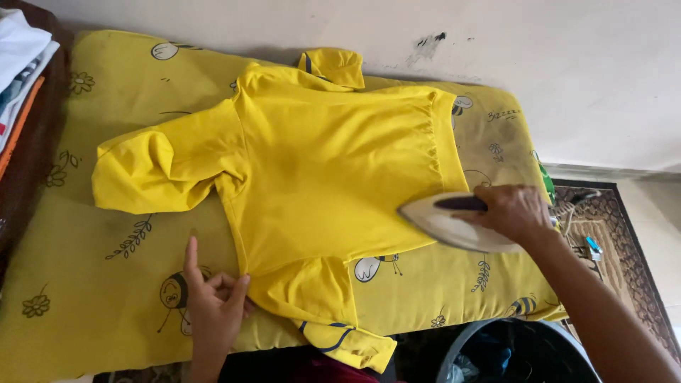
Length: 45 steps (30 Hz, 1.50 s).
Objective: The person irons a yellow long-sleeved shirt on a yellow ironing board, smoothing the sleeves and body with an electric iron. The person then folds the shirt neatly on the board.
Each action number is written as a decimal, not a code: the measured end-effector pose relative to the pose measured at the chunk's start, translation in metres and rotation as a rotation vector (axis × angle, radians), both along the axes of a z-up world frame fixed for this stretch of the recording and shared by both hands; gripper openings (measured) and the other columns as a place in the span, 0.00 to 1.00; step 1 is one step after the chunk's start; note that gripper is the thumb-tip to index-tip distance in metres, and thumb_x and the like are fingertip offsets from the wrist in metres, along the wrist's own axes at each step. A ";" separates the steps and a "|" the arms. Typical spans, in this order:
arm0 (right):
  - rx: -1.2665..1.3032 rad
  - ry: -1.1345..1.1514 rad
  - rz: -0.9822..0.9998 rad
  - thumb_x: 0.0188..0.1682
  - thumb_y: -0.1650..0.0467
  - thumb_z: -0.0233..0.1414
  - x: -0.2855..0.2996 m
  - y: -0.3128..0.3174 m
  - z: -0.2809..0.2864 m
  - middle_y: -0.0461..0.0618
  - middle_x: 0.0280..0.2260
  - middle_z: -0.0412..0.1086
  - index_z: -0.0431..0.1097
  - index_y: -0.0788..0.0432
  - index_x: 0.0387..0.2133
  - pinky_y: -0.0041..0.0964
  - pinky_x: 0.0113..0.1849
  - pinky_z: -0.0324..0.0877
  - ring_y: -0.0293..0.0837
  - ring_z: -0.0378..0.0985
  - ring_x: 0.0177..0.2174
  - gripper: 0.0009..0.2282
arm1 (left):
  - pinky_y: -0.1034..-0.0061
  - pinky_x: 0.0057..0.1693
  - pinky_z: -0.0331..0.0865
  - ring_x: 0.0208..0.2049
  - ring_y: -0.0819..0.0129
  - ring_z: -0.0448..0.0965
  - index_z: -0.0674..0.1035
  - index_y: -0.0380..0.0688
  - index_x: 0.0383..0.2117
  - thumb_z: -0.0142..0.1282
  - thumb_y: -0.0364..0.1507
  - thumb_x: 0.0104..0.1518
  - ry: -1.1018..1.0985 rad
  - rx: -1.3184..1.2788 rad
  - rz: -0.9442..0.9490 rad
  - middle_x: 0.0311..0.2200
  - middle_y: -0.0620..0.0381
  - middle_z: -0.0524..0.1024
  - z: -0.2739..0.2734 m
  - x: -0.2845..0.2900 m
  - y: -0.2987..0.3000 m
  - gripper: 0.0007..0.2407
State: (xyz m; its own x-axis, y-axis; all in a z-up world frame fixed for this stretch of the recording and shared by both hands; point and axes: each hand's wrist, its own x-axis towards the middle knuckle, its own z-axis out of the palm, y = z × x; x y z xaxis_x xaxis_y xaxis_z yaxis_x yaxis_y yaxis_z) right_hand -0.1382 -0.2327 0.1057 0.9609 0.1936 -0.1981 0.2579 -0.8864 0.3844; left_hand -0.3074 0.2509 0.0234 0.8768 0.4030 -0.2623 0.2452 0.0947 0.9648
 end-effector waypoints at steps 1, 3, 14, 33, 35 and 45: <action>-0.001 0.002 0.000 0.46 0.42 0.47 0.005 -0.005 0.002 0.36 0.19 0.76 0.75 0.41 0.31 0.33 0.26 0.78 0.38 0.79 0.19 0.22 | 0.71 0.24 0.70 0.10 0.63 0.67 0.46 0.56 0.75 0.55 0.18 0.54 0.002 -0.001 0.000 0.14 0.48 0.67 -0.002 0.000 0.000 0.41; -0.021 -0.185 -0.144 0.39 0.36 0.48 0.018 -0.011 0.008 0.49 0.15 0.71 0.74 0.49 0.27 0.44 0.20 0.72 0.49 0.78 0.18 0.32 | 0.73 0.21 0.68 0.08 0.66 0.66 0.46 0.57 0.74 0.55 0.19 0.55 -0.031 -0.005 0.005 0.14 0.50 0.67 -0.007 0.000 0.001 0.41; 0.276 -0.113 0.647 0.48 0.42 0.48 -0.025 0.103 -0.008 0.38 0.11 0.62 0.68 0.48 0.20 0.36 0.14 0.63 0.37 0.66 0.12 0.25 | 0.73 0.23 0.70 0.09 0.66 0.66 0.47 0.55 0.75 0.56 0.18 0.54 -0.024 0.012 0.004 0.14 0.49 0.67 -0.005 0.003 0.000 0.41; -0.016 0.036 -0.339 0.37 0.36 0.47 0.037 -0.022 0.031 0.51 0.21 0.76 0.77 0.45 0.29 0.44 0.29 0.76 0.51 0.82 0.27 0.30 | 0.75 0.17 0.62 0.06 0.67 0.63 0.46 0.56 0.74 0.55 0.18 0.53 -0.065 -0.037 -0.025 0.11 0.50 0.66 -0.015 0.002 0.005 0.42; -0.045 0.103 -0.279 0.40 0.38 0.45 0.026 -0.018 0.023 0.44 0.21 0.77 0.76 0.42 0.35 0.35 0.26 0.77 0.43 0.81 0.23 0.28 | 0.75 0.17 0.62 0.06 0.67 0.62 0.46 0.57 0.74 0.55 0.18 0.53 -0.064 -0.065 -0.018 0.12 0.50 0.65 -0.016 0.001 0.005 0.42; -0.041 -0.074 -0.341 0.43 0.37 0.40 -0.013 -0.024 0.001 0.41 0.18 0.74 0.73 0.47 0.39 0.30 0.21 0.76 0.39 0.78 0.18 0.32 | 0.73 0.18 0.63 0.08 0.64 0.66 0.47 0.57 0.75 0.56 0.18 0.52 -0.027 -0.018 -0.021 0.13 0.47 0.69 -0.022 0.002 0.007 0.42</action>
State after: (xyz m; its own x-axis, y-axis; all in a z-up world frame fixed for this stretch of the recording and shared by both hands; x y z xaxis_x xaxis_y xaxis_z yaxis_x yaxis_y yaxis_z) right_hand -0.1508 -0.2571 0.1069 0.9809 -0.1478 -0.1262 -0.0806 -0.9001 0.4282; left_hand -0.3058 0.2579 0.0010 0.8918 0.3800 -0.2454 0.2213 0.1068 0.9693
